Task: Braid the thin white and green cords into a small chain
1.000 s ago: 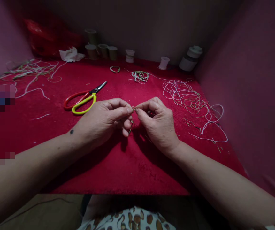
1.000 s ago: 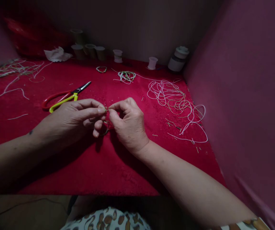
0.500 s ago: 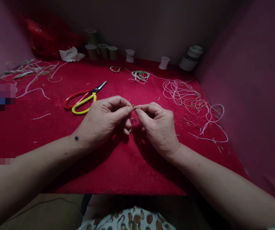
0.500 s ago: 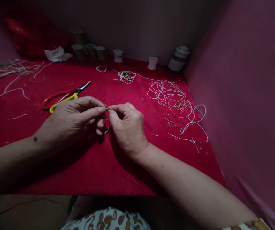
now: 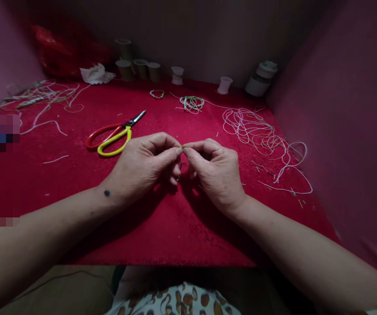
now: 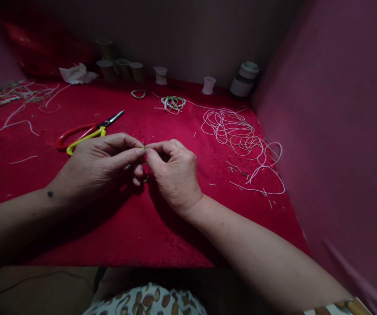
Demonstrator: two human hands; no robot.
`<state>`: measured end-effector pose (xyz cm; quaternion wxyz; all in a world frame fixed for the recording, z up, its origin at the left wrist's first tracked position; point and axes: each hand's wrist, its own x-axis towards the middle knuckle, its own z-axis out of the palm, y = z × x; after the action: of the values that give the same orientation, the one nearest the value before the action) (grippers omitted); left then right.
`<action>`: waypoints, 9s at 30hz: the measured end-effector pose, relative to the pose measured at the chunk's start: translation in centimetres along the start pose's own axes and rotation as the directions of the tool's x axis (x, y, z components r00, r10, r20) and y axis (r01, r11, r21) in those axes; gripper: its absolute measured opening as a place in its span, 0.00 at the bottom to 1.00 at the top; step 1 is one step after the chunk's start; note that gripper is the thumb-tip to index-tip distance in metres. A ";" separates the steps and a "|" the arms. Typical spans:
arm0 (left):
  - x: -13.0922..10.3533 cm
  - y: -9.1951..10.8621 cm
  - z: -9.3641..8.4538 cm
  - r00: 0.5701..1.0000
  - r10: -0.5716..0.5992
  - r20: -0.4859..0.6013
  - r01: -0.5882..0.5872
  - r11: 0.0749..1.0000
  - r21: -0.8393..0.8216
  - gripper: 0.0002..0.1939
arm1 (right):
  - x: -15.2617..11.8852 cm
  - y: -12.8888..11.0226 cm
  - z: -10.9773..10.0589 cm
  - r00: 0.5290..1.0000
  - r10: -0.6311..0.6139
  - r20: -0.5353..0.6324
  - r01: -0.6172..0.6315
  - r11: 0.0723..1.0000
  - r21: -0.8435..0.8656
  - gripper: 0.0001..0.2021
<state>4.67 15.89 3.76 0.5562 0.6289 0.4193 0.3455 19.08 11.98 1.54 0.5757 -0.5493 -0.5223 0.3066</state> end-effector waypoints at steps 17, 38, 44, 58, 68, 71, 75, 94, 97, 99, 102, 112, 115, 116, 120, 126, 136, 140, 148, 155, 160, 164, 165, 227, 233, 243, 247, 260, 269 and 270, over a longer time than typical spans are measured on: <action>0.2 -0.1 0.0 0.996 -0.083 0.030 0.085 0.995 -0.059 0.05 | 0.1 0.3 0.1 0.993 -0.116 -0.021 0.113 0.986 -0.127 0.05; 0.0 -0.5 0.4 0.976 0.207 -0.064 -0.189 0.957 0.221 0.04 | 0.1 -0.1 0.1 0.984 0.152 0.094 -0.159 0.985 0.071 0.05; 0.0 0.2 0.1 0.999 -0.036 -0.025 0.038 0.996 0.075 0.02 | 0.2 0.0 0.2 0.980 0.158 0.125 -0.167 0.983 0.071 0.05; 0.4 0.2 -0.2 0.987 -0.160 0.031 0.162 0.985 -0.064 0.03 | 0.0 0.6 0.0 0.969 -0.248 0.017 0.247 0.949 -0.196 0.06; 0.1 0.6 0.0 0.975 -0.216 0.044 0.219 0.969 -0.111 0.06 | -0.1 0.3 -0.2 0.977 -0.212 0.038 0.214 0.940 -0.267 0.05; 0.1 0.6 0.1 0.973 -0.223 0.059 0.229 0.965 -0.125 0.07 | -0.1 0.3 -0.4 0.971 -0.230 0.063 0.238 0.922 -0.306 0.05; 0.2 0.4 0.1 0.971 -0.221 0.093 0.232 0.962 -0.143 0.09 | 0.0 0.6 -0.8 0.959 -0.269 0.095 0.285 0.887 -0.364 0.06; 0.2 -0.3 0.1 0.974 -0.193 0.116 0.219 0.935 -0.278 0.09 | -0.3 0.8 -0.3 0.887 -0.449 0.106 0.435 0.741 -0.511 0.07; 0.2 -0.3 0.1 0.974 -0.203 0.100 0.223 0.936 -0.273 0.10 | -0.3 0.7 0.0 0.891 -0.442 0.100 0.427 0.743 -0.515 0.07; 0.2 -0.2 0.1 0.974 -0.209 0.092 0.226 0.936 -0.269 0.10 | -0.3 0.7 0.2 0.905 -0.418 0.083 0.398 0.758 -0.517 0.07; 0.1 0.1 0.2 0.973 -0.214 0.080 0.228 0.933 -0.277 0.10 | -0.2 0.6 0.3 0.921 -0.387 0.034 0.351 0.789 -0.504 0.06; 0.4 0.0 0.0 0.976 -0.213 0.053 0.219 0.932 -0.288 0.08 | 0.1 0.8 0.2 0.946 -0.324 -0.022 0.294 0.884 -0.363 0.06; 0.5 -0.2 0.0 0.980 -0.196 0.048 0.201 0.942 -0.269 0.08 | 0.1 1.0 0.1 0.919 -0.395 -0.002 0.366 0.854 -0.371 0.06; 0.5 -0.2 -0.1 0.981 -0.187 0.050 0.193 0.945 -0.262 0.08 | 0.0 1.0 0.1 0.909 -0.417 0.008 0.389 0.840 -0.379 0.06; 0.6 -0.5 -0.2 0.985 -0.165 0.054 0.173 0.953 -0.249 0.07 | 0.0 0.9 0.0 0.868 -0.494 0.042 0.465 0.783 -0.413 0.07; 0.5 -0.4 -0.1 0.984 -0.171 0.056 0.180 0.952 -0.247 0.07 | 0.1 1.0 0.0 0.884 -0.466 0.033 0.437 0.799 -0.413 0.06; 0.5 -0.2 -0.1 0.983 -0.168 0.069 0.179 0.957 -0.229 0.07 | 0.2 1.1 0.0 0.925 -0.376 0.055 0.368 0.849 -0.379 0.06; 0.4 -0.1 -0.2 0.982 -0.175 0.074 0.186 0.966 -0.180 0.04 | 0.1 0.9 0.0 0.918 -0.393 0.044 0.380 0.844 -0.379 0.06; 0.1 0.2 -0.1 0.986 -0.149 0.071 0.159 0.973 -0.165 0.02 | 0.1 0.6 0.1 0.957 -0.287 0.032 0.284 0.918 -0.278 0.06; 0.2 0.2 0.0 0.988 -0.136 0.075 0.150 0.963 -0.226 0.04 | 0.0 0.8 0.2 0.982 -0.182 0.052 0.189 0.960 -0.209 0.03; 0.2 0.2 -0.1 0.988 -0.138 0.069 0.151 0.960 -0.234 0.03 | 0.0 0.8 0.2 0.987 -0.147 0.061 0.156 0.969 -0.190 0.04; 0.3 0.2 -0.1 0.987 -0.149 0.059 0.158 0.966 -0.206 0.05 | 0.0 0.5 0.1 0.995 -0.087 0.057 0.096 0.981 -0.169 0.04; 0.3 0.2 -0.1 0.987 -0.151 0.059 0.160 0.966 -0.202 0.06 | -0.1 0.4 0.1 0.996 -0.064 0.060 0.072 0.985 -0.156 0.04; 0.3 0.1 0.1 0.992 -0.107 0.069 0.118 0.978 -0.173 0.05 | -0.3 -1.3 0.0 0.939 0.296 0.176 -0.335 0.904 0.268 0.08; 0.3 0.0 0.3 0.989 -0.131 0.062 0.141 0.966 -0.218 0.06 | -0.4 -1.1 0.2 0.939 0.281 0.199 -0.335 0.881 0.335 0.08; 0.3 0.3 0.4 0.984 -0.174 0.041 0.179 0.950 -0.255 0.04 | -0.3 -1.3 0.3 0.939 0.289 0.189 -0.338 0.879 0.336 0.09; 0.4 0.5 0.4 0.981 -0.194 0.012 0.192 0.961 -0.199 0.05 | -0.3 -1.3 0.3 0.942 0.279 0.185 -0.325 0.895 0.305 0.09; 0.4 0.0 0.5 0.982 -0.185 0.022 0.185 0.952 -0.243 0.05 | -0.4 -1.2 0.5 0.958 0.227 0.177 -0.274 0.908 0.317 0.09; 0.3 0.0 0.4 0.986 -0.156 0.059 0.166 0.952 -0.255 0.06 | -0.3 -1.0 0.4 0.971 0.169 0.171 -0.211 0.940 0.267 0.10; 0.3 0.0 0.4 0.986 -0.154 0.059 0.164 0.951 -0.261 0.06 | -0.3 -1.0 0.4 0.973 0.164 0.162 -0.201 0.946 0.255 0.10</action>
<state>5.19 16.00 3.72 0.6689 0.5196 0.4080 0.3407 18.40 11.65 2.31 0.5763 -0.4892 -0.4613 0.4644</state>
